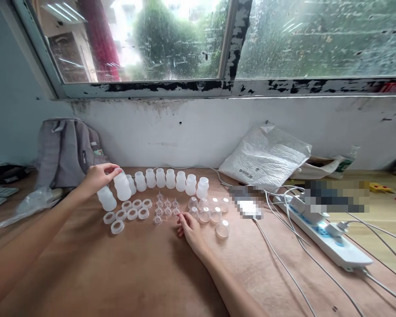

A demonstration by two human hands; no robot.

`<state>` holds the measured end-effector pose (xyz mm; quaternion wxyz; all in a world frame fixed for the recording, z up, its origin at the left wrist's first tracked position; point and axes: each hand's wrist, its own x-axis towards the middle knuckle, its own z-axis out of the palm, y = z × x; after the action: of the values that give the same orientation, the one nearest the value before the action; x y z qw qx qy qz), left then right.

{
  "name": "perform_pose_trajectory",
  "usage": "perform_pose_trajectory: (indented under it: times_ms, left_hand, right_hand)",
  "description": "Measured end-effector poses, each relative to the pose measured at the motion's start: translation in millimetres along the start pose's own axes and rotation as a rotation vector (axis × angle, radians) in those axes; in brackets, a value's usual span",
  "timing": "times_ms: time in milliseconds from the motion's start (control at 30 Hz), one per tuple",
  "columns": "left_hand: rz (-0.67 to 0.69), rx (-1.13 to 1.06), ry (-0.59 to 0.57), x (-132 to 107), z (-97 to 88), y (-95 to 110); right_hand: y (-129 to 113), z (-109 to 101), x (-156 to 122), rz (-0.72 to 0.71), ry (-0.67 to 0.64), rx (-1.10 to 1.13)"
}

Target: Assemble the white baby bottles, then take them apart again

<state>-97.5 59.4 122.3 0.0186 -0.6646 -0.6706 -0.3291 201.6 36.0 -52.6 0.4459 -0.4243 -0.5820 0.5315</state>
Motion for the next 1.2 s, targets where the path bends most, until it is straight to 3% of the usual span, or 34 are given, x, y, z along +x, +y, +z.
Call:
perform_pose_trajectory:
  times_ms: [167,333,567,700,833,900,1000,1100,1200]
  left_hand:
    - [-0.046,0.2,-0.106,20.9,13.0,-40.4]
    - [-0.07,0.328,-0.181,27.5,31.7,-65.0]
    - [-0.132,0.377,-0.177,32.9,40.0,-76.6]
    - [-0.092,0.406,-0.137,29.2,36.2,-69.4]
    - [0.168,0.414,0.037,5.9,38.9,-44.6]
    - [0.315,0.353,-0.024,-15.9,49.4,-29.6]
    - [0.503,0.284,-0.213,-53.8,75.4,-14.6]
    - [0.554,0.274,-0.275,-80.7,101.5,-13.9]
    - [0.569,0.245,-0.306,-88.8,116.0,-20.2]
  right_hand:
    - [-1.4,1.5,-0.1,-0.008,0.006,-0.035]
    - [-2.1,1.8,0.7,-0.016,0.009,-0.074]
    - [-1.4,1.9,1.2,-0.028,0.02,-0.116]
    - [0.1,1.8,1.9,-0.019,0.025,-0.125]
    - [3.8,1.6,2.7,-0.033,0.024,-0.153]
    - [4.7,2.7,2.6,-0.05,0.034,-0.209]
    - [4.1,6.3,1.4,-0.114,0.055,-0.384]
    - [2.8,11.6,0.2,-0.238,0.046,-0.578]
    - [3.2,18.4,1.8,-0.327,0.007,-0.719]
